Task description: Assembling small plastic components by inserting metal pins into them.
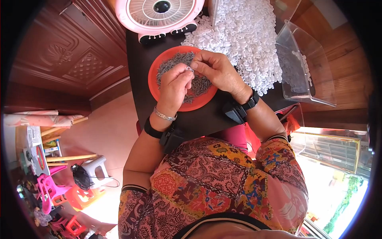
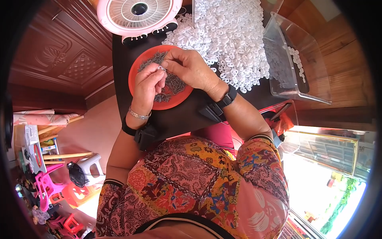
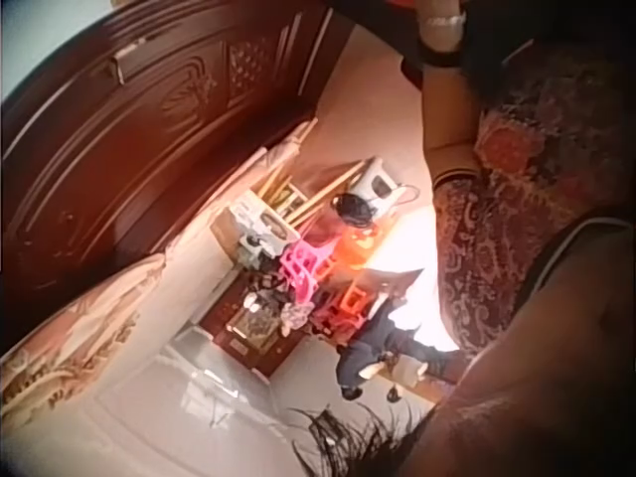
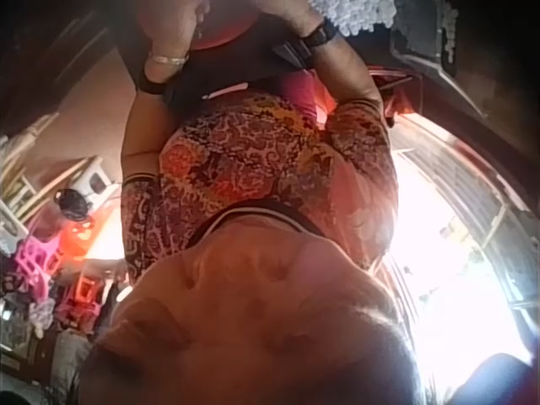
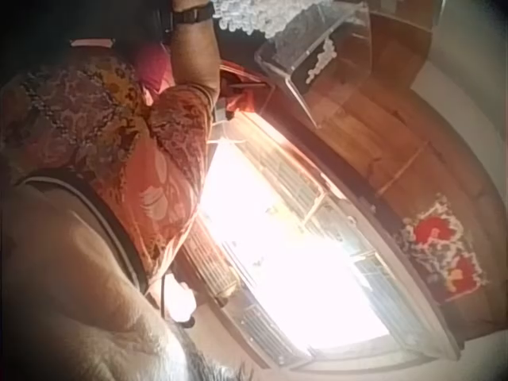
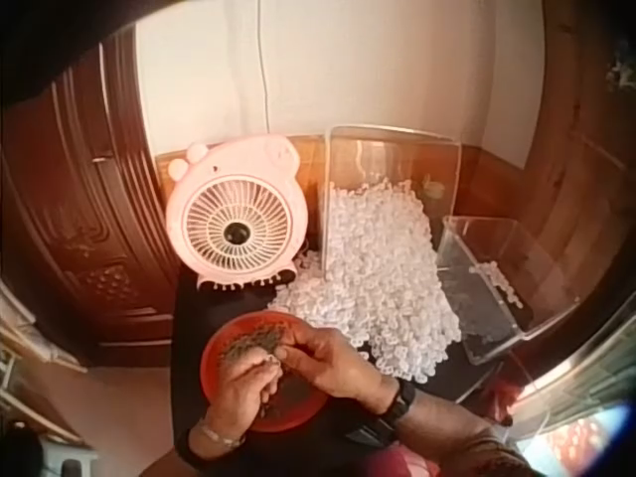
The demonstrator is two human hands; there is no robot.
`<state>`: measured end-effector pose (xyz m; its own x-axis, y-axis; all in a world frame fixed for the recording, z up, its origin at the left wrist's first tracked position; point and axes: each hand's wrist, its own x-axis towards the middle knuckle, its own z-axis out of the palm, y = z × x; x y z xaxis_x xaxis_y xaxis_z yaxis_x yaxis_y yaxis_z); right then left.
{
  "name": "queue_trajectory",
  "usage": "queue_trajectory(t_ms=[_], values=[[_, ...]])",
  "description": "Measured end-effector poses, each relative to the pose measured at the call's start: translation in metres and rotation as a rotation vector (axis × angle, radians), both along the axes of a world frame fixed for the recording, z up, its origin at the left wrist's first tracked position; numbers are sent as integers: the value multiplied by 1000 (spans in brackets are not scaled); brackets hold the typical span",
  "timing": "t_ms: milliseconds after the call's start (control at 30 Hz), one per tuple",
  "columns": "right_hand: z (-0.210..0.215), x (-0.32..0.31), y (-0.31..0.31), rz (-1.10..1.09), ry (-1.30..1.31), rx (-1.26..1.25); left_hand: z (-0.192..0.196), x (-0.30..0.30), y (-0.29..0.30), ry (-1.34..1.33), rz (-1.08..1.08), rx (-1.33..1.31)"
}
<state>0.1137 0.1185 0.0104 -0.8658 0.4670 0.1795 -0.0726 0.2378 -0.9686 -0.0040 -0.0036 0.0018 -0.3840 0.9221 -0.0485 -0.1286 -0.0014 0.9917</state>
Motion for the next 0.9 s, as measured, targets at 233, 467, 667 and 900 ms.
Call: queue_trajectory(t_ms=[233, 467, 667, 900], values=[[15, 4, -7, -90, -96, 397, -6, 3, 1, 107, 47, 88], [7, 6, 3, -14, -56, 372, -5, 5, -1, 215, 7, 57], [12, 13, 25, -382, -134, 614, -3, -3, 1, 66, 27, 12], [-18, 30, 83, -747, -507, 960, 4, 2, 1, 11, 22, 16]])
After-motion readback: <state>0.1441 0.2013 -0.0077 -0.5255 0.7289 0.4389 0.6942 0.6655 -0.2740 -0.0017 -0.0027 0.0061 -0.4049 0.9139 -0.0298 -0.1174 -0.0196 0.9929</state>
